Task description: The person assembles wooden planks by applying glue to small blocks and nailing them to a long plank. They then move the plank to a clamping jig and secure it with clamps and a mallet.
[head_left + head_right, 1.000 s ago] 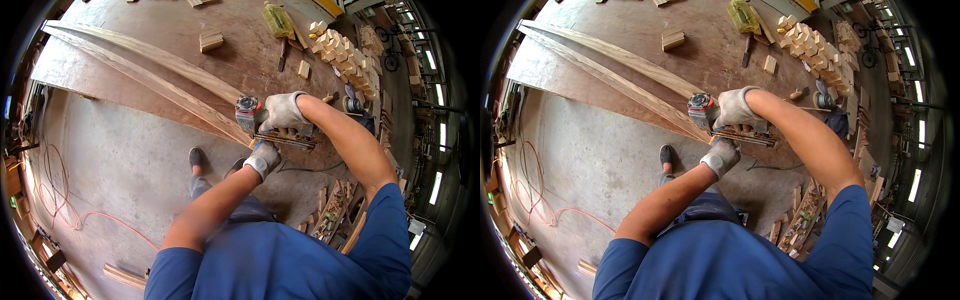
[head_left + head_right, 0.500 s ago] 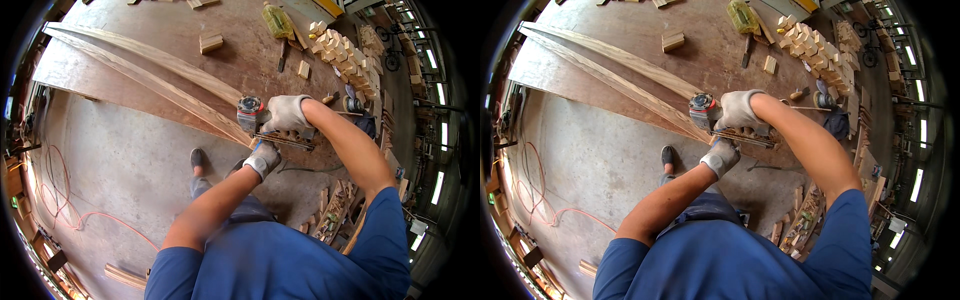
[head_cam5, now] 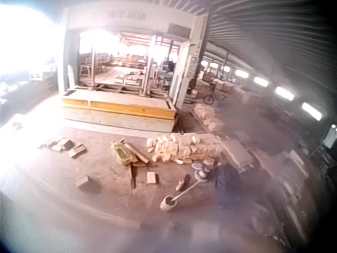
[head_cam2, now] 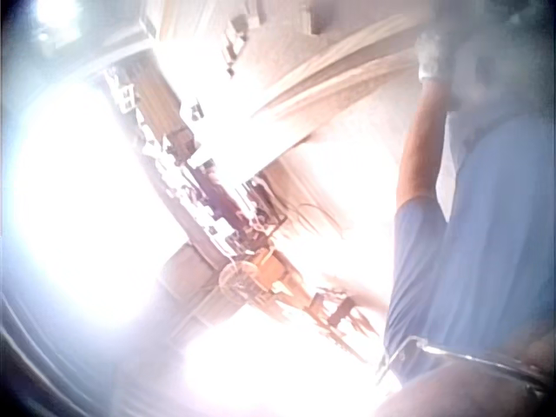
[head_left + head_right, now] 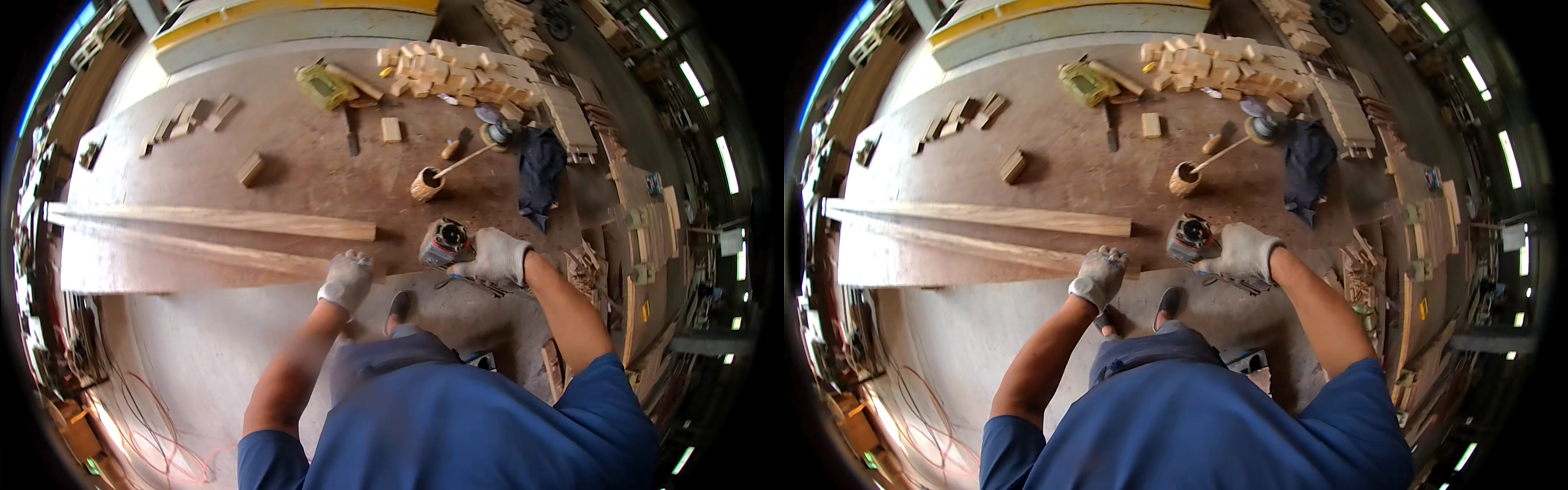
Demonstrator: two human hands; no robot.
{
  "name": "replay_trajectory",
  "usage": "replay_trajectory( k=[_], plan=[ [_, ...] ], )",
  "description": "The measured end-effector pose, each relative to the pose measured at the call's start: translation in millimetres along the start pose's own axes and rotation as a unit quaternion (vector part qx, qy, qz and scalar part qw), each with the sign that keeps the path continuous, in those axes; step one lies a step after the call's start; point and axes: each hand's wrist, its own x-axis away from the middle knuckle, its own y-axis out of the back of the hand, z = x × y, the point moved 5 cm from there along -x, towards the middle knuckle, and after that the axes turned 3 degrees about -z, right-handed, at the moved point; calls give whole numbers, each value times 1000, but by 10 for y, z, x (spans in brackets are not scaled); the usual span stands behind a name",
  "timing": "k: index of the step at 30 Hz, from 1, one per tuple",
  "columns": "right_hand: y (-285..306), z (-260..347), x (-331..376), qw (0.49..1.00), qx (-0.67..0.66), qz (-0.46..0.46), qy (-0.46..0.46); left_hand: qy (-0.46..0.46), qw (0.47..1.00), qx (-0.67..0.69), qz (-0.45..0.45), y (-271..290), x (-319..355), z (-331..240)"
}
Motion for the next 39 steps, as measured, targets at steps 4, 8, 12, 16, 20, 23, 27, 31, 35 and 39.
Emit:
replay_trajectory(
  k=[4, 8, 12, 16, 20, 23, 27, 31, 35, 39],
  plan=[
    [-147, -1164, -127, 992, -22, -60, -112, -22, 998, -39, 32, 185, -67, -97],
    [-91, -1946, -440, 969, 48, -214, -113, -1, 998, -60, 12, 143, -86, -138],
    [-24, -2342, -869, 945, 80, -277, -152, 9, 995, -82, 60, 75, -21, -129],
    [-273, -2753, -1376, 933, 88, -316, -146, 23, 990, -107, 84, 167, -58, -221],
    [-582, -2684, -1458, 940, 60, -300, -149, 27, 984, -131, 115, 209, -45, -230],
    [-695, -2763, -1521, 933, 48, -320, -157, 5, 984, -135, 112, 149, -38, -161],
    [-795, -2381, -1257, 899, 85, -416, -111, -6, 997, -34, 66, 255, 29, -72],
    [-1030, -1853, -1219, 897, 35, -441, 10, -22, 1000, -17, 0, -131, 88, 202],
    [-1403, -1457, -1426, 910, 64, -408, 41, 1, 998, -3, 65, 119, 105, 392],
    [-1578, -979, -1562, 936, 35, -350, 8, 43, 998, 5, 34, 224, 370, 777]
  ],
)
